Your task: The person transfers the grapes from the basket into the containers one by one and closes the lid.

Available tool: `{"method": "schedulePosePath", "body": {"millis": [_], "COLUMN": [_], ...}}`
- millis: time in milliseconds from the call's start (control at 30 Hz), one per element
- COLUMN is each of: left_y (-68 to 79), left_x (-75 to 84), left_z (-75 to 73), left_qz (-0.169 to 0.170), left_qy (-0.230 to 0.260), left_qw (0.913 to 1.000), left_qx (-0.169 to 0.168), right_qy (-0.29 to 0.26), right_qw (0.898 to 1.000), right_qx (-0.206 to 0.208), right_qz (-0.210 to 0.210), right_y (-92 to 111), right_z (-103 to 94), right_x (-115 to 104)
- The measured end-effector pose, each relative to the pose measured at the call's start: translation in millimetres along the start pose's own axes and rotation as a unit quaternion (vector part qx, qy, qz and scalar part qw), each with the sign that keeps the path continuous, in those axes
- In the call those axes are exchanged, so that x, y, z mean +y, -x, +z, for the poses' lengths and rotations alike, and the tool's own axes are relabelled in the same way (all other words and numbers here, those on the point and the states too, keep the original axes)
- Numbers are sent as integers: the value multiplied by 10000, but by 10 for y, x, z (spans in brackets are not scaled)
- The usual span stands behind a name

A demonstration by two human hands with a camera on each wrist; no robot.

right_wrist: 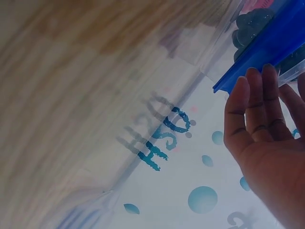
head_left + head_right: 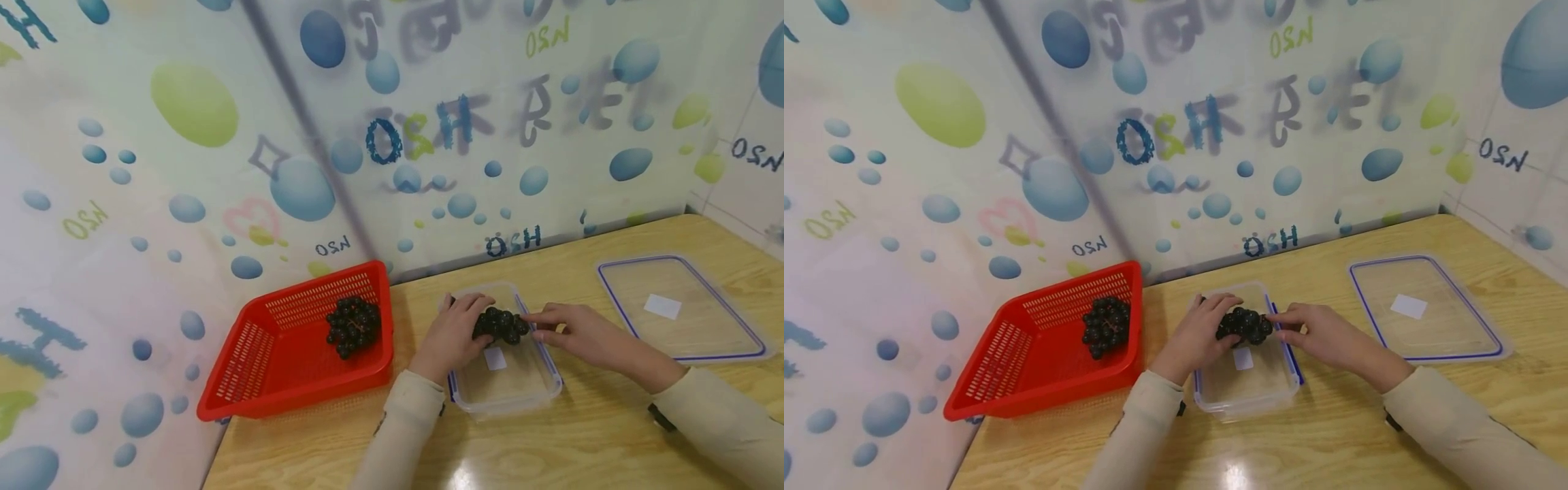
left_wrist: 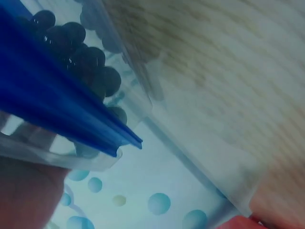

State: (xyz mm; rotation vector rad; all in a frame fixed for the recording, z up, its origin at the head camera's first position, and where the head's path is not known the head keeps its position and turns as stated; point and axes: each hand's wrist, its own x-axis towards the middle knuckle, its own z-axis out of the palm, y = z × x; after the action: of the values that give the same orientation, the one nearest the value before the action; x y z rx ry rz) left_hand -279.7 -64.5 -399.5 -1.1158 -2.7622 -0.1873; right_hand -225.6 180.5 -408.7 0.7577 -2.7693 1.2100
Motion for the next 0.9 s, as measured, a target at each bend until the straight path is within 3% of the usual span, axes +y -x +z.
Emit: {"method": "schedulePosePath", "body": {"millis": [100, 233, 433, 667, 900], "left_y": [5, 8, -15, -27, -51], "left_x": [-12, -9, 71, 123, 167], "left_z": [-34, -44, -26, -32, -21], "left_qz": [222, 234, 232, 118, -477], "left_qy": [417, 796, 317, 210, 7], "left_qw": [9988, 9954, 9972, 9985, 9988], "left_qx": [-134, -486, -633, -482, -129], "right_qy": [18, 73, 147, 209, 246], "right_qw": [10000, 10000, 9999, 9997, 9996], "right_qx": [12, -8, -57, -110, -103], "right_qz": [-3, 6, -22, -70, -43], "right_y": [2, 0, -14, -36, -39], "right_z": [5, 1, -13, -33, -38], "right_x": [10, 7, -23, -45, -31]}}
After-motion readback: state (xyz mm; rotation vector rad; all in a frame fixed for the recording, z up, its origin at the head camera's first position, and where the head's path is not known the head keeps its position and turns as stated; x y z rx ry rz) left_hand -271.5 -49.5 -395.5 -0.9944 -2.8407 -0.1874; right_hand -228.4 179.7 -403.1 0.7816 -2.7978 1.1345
